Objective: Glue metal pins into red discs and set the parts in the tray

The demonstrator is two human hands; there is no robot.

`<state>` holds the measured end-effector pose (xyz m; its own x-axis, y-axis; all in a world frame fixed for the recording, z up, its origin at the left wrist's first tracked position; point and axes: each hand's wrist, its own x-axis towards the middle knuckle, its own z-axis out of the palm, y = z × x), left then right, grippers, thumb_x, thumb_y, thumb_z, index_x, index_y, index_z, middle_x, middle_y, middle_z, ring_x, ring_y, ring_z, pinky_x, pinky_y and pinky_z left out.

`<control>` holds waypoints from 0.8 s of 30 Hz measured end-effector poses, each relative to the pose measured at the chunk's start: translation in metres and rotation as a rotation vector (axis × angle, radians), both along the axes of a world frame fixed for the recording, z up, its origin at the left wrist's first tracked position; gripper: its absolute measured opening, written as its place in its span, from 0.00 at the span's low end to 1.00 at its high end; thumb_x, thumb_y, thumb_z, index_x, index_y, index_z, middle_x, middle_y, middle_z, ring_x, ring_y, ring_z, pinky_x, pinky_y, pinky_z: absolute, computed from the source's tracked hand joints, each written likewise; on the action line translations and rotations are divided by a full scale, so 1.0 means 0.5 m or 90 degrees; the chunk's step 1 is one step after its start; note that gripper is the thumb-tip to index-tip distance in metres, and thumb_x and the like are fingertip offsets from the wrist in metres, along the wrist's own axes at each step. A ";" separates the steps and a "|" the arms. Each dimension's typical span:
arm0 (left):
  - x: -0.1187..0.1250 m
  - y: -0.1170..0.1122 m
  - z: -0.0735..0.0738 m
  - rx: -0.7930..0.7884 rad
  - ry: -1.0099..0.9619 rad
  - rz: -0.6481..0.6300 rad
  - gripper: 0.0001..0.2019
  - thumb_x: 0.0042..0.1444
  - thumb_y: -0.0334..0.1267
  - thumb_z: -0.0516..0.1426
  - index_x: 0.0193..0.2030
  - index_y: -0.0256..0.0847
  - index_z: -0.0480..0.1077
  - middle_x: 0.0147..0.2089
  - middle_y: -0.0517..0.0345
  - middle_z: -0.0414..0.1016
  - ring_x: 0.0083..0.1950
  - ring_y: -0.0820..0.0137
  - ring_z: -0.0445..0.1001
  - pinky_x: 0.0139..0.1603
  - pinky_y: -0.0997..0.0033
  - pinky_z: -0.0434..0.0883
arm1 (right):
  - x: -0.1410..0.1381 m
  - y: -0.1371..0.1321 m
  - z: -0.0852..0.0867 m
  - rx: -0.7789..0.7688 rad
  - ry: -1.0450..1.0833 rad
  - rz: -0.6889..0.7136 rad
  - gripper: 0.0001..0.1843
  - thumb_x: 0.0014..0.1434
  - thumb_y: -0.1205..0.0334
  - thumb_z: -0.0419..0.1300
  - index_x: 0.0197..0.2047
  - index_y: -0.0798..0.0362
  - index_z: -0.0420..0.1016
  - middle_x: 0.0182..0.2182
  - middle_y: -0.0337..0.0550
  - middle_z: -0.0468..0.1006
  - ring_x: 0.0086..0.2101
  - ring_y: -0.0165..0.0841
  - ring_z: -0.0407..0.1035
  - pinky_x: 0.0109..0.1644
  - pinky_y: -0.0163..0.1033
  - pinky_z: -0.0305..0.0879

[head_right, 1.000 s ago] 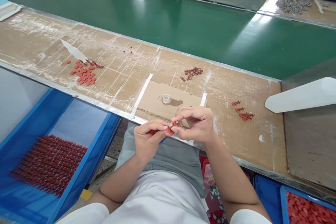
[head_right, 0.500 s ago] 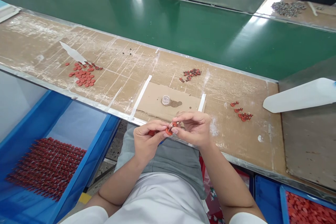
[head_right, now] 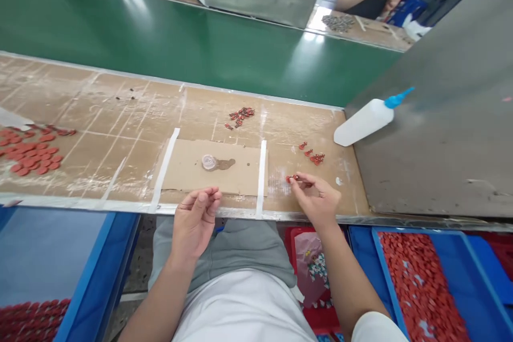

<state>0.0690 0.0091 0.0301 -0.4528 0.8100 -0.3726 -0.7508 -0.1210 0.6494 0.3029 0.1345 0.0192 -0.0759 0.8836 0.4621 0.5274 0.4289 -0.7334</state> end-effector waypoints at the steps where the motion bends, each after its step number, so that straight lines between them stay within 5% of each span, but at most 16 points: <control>1: 0.001 0.002 -0.002 -0.002 -0.011 -0.008 0.09 0.50 0.41 0.70 0.35 0.40 0.80 0.39 0.54 0.84 0.39 0.74 0.83 0.40 0.82 0.79 | 0.031 0.014 -0.010 0.012 -0.074 -0.045 0.14 0.54 0.57 0.70 0.43 0.53 0.82 0.34 0.46 0.84 0.30 0.34 0.77 0.41 0.43 0.76; 7: 0.007 0.008 -0.007 -0.009 -0.042 -0.031 0.11 0.52 0.43 0.68 0.37 0.38 0.80 0.40 0.53 0.84 0.41 0.73 0.82 0.42 0.83 0.79 | 0.142 0.085 -0.042 -0.032 -0.244 -0.216 0.19 0.58 0.49 0.63 0.46 0.54 0.80 0.37 0.47 0.85 0.34 0.36 0.79 0.45 0.41 0.75; 19: 0.007 0.014 -0.003 -0.021 -0.087 -0.012 0.10 0.55 0.42 0.65 0.36 0.36 0.80 0.39 0.51 0.84 0.40 0.72 0.82 0.42 0.80 0.79 | 0.145 0.130 -0.050 -0.046 -0.293 -0.214 0.18 0.58 0.50 0.62 0.47 0.52 0.79 0.39 0.45 0.85 0.38 0.38 0.80 0.48 0.42 0.73; 24: 0.008 0.016 0.007 0.004 -0.109 -0.044 0.15 0.61 0.45 0.58 0.42 0.34 0.80 0.48 0.44 0.82 0.52 0.63 0.80 0.53 0.68 0.78 | 0.136 0.098 -0.018 0.017 -0.288 -0.258 0.21 0.59 0.47 0.62 0.47 0.53 0.80 0.39 0.47 0.85 0.31 0.36 0.78 0.42 0.42 0.74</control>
<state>0.0728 0.0170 0.0338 -0.3269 0.8392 -0.4347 -0.8570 -0.0693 0.5107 0.3707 0.1836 0.0100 0.0701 0.8719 0.4847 0.9094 0.1439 -0.3903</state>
